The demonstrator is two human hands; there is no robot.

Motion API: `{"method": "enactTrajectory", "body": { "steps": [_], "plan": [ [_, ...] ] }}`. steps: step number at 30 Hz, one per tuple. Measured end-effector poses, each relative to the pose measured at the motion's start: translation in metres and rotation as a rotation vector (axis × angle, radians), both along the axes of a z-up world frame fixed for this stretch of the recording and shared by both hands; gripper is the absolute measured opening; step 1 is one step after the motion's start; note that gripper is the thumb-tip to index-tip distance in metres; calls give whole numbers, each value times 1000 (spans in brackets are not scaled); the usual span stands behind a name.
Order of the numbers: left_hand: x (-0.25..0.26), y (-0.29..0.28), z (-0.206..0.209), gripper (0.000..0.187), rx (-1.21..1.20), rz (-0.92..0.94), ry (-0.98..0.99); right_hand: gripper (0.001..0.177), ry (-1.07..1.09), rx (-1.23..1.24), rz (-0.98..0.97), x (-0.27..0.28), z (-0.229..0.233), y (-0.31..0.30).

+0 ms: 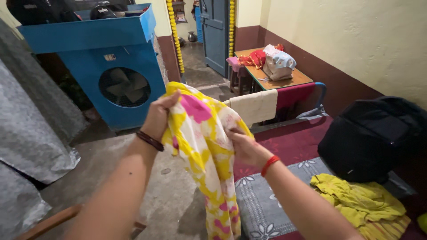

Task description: The person folds various garments on a bed and hangs some items on a wall-mounted rack. They handle a black top, a grey shirt, a yellow patterned cloth, and a floral cloth, folding them by hand and placing them in a pile or on the rack.

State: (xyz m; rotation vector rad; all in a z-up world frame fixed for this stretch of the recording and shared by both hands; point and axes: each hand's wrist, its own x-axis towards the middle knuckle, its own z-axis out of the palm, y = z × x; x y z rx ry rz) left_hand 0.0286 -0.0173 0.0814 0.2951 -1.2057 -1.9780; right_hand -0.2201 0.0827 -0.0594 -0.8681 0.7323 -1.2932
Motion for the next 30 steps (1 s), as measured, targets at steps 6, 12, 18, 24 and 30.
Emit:
{"method": "enactTrajectory", "body": {
  "steps": [6,12,18,24,30],
  "plan": [
    [23,-5,19,29,21,-68,-16,69,157,254,145,1,45,16],
    [31,-12,37,28,-9,-105,-117,98,693,-11,191,7,74,32],
    [22,-38,54,22,-124,-226,-340,51,1223,59,104,38,91,38],
    [0,-53,74,27,-588,-107,-509,42,1008,-302,-65,50,71,28],
    [-58,-30,89,31,-1716,358,-826,42,676,141,-12,44,37,7]
  ]
}}
